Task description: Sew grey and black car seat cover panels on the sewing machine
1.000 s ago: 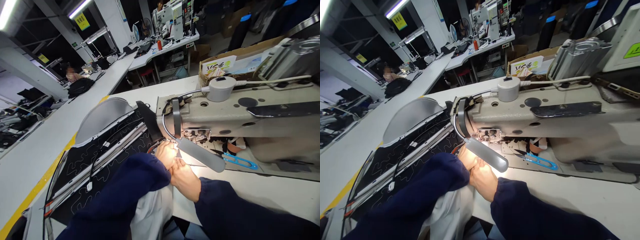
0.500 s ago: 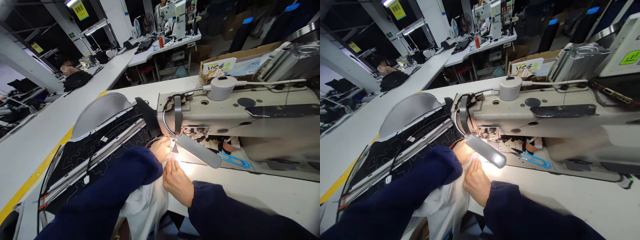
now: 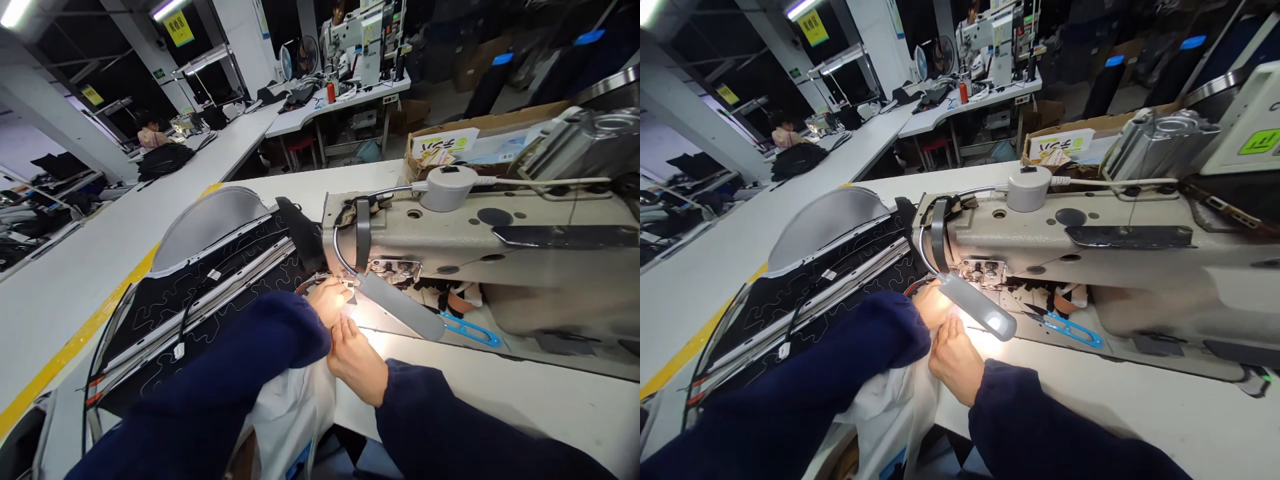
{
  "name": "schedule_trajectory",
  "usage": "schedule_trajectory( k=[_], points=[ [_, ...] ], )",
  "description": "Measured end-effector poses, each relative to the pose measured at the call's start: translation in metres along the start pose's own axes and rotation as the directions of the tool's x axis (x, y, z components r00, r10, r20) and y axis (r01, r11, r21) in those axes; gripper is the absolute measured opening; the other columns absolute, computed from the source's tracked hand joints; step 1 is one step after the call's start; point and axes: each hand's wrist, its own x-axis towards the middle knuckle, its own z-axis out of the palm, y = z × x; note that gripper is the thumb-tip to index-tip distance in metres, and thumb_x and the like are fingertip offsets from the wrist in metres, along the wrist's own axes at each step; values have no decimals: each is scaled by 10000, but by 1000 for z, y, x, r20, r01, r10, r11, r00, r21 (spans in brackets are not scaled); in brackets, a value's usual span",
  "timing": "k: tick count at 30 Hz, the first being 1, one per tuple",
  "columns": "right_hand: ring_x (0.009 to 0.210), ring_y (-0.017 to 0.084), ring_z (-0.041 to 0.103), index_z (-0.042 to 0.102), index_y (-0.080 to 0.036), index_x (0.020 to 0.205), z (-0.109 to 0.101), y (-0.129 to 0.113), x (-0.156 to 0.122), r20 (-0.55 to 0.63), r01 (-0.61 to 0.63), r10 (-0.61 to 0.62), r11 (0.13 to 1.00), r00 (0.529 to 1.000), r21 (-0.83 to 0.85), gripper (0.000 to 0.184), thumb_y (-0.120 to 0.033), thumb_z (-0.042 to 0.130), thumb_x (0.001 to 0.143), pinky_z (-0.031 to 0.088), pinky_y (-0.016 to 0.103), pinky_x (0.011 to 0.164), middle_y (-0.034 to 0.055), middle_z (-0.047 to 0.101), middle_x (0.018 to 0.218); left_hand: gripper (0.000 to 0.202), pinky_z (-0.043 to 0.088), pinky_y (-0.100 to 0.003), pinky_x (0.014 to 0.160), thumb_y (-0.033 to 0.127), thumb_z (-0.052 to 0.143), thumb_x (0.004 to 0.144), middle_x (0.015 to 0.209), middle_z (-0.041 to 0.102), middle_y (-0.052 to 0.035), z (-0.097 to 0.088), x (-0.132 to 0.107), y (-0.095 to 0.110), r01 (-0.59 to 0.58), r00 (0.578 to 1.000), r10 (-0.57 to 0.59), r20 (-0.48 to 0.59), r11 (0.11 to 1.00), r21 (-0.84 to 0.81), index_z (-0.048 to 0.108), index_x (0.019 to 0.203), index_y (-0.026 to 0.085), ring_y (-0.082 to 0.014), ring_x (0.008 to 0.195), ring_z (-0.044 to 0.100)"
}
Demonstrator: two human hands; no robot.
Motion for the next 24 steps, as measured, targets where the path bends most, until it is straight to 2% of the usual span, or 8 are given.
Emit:
schedule_trajectory(
  k=[3,6,9,13,18,21,24],
  points=[
    [1001,422,625,652,70,1044,-1,-2,-3,16,24,-24,1000,1000,8,408,-148,649,698,506,520,819,358,609,1071,196,392,-394,816,163,488,857,956,637,-84,-11,-11,-6,18,999,-12,-47,993,120,639,981,153,-256,993,510],
    [1014,424,621,641,82,1045,-2,-7,-5,39,26,-26,1000,999,9,398,-144,618,718,507,529,818,377,587,1094,168,364,-407,793,176,478,880,1011,626,-74,-10,-14,-12,54,998,-45,-54,985,167,642,913,167,-258,1028,479],
    [1009,418,626,633,95,1035,-2,-11,-4,44,7,-7,1000,999,-12,384,-138,582,734,508,539,815,391,574,1099,161,359,-413,818,197,497,884,1062,622,-61,-1,-6,-16,22,999,-19,-28,992,123,656,886,179,-249,1041,477],
    [991,410,637,633,96,1038,2,-13,0,47,-20,22,999,999,-26,382,-135,550,746,516,538,798,378,592,1076,153,385,-378,847,178,532,854,985,645,-87,10,3,-15,-10,1000,9,13,1000,14,680,841,141,-233,987,530],
    [945,424,647,664,96,974,3,-14,4,37,-50,51,999,998,-8,362,-145,600,711,522,533,779,376,614,1022,159,416,-350,864,146,535,810,964,652,-118,7,4,-5,18,999,-17,32,1000,-21,690,826,116,-238,956,564],
    [922,418,652,690,65,922,3,-11,6,36,-60,60,998,998,-8,312,-145,614,703,522,522,761,356,634,993,165,444,-338,750,160,543,800,911,658,-113,0,6,-1,116,991,-114,72,993,-19,698,840,120,-243,884,596],
    [912,406,654,700,40,888,6,-6,5,4,-61,61,998,998,-27,282,-144,618,690,522,505,754,335,651,970,147,415,-329,604,161,570,776,845,660,-107,-3,9,0,178,978,-177,108,984,-6,710,813,132,-249,773,616]
  ],
)
